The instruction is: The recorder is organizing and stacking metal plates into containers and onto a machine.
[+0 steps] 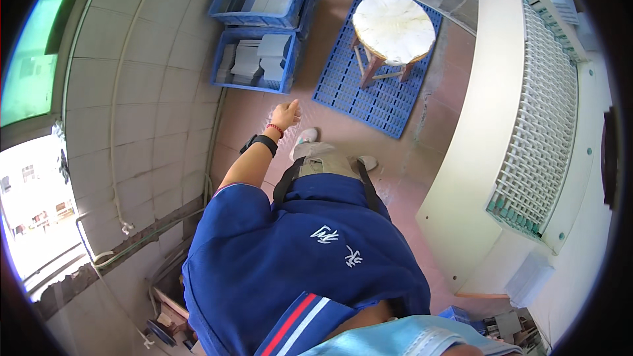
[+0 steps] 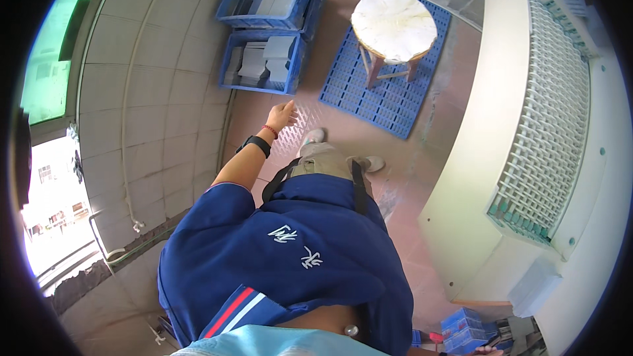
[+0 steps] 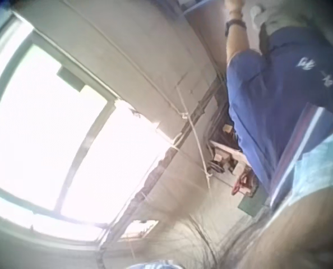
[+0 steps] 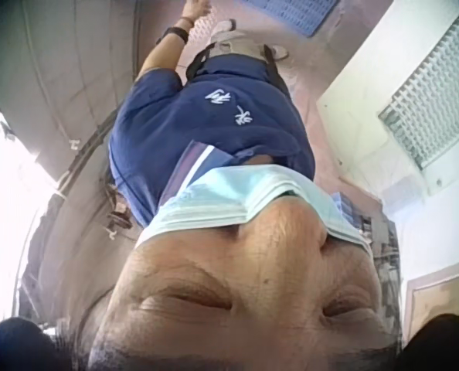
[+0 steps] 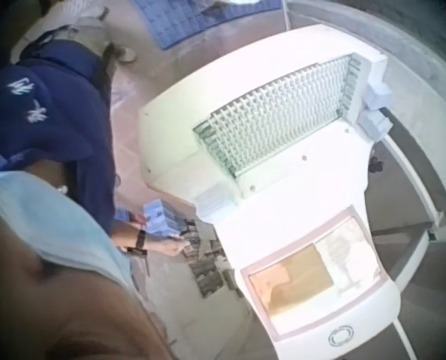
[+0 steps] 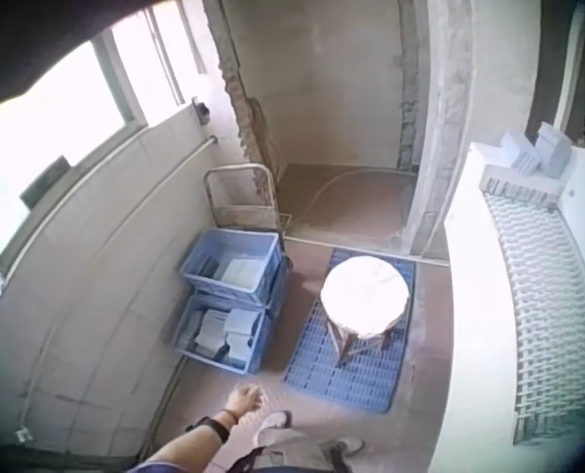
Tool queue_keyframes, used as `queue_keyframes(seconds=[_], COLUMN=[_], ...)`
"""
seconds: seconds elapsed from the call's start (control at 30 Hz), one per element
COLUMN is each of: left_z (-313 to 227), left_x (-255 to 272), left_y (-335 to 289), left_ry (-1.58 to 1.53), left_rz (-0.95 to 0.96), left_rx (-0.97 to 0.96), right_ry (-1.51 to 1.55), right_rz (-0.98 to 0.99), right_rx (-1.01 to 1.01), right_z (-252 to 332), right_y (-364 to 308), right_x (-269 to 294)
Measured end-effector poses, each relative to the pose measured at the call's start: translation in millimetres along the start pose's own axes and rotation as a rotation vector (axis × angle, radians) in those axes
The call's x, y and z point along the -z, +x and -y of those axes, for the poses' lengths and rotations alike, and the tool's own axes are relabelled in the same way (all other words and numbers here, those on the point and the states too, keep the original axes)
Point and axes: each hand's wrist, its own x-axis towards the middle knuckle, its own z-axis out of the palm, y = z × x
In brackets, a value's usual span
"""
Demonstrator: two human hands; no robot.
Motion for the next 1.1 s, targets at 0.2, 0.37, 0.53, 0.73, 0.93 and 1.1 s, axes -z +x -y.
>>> queue_keyframes(seconds=[0.2,0.37,0.53,0.73,0.93,1.1], left_z=[35,60,102,151,175,170], left_x=[89,187,304,408,442,434], left_y=[22,47,85,97,91,84], left_ry=[-0.029,-0.062,-0.070,-0.132,-0.169,-0.221], left_rz=[-0.073,-0.094,-0.150,-0.214,-0.265,-0.291], left_rx=[0.114,0.154,0.199,0.360,0.458,0.393], right_ry=[0.180,0.227,0.189,0.058,0.085,0.112], right_rz=[0.093,0.277,0.507,0.834,1.127,1.291], right_rx=[-0.005,0.025,0.176,0.397,0.516,0.505], right_z=[145,226,283,366,426,468], right_y=[-118,-233,-341,-453,-514,-553], right_x=[-68,-115,-173,-245,-302,-359])
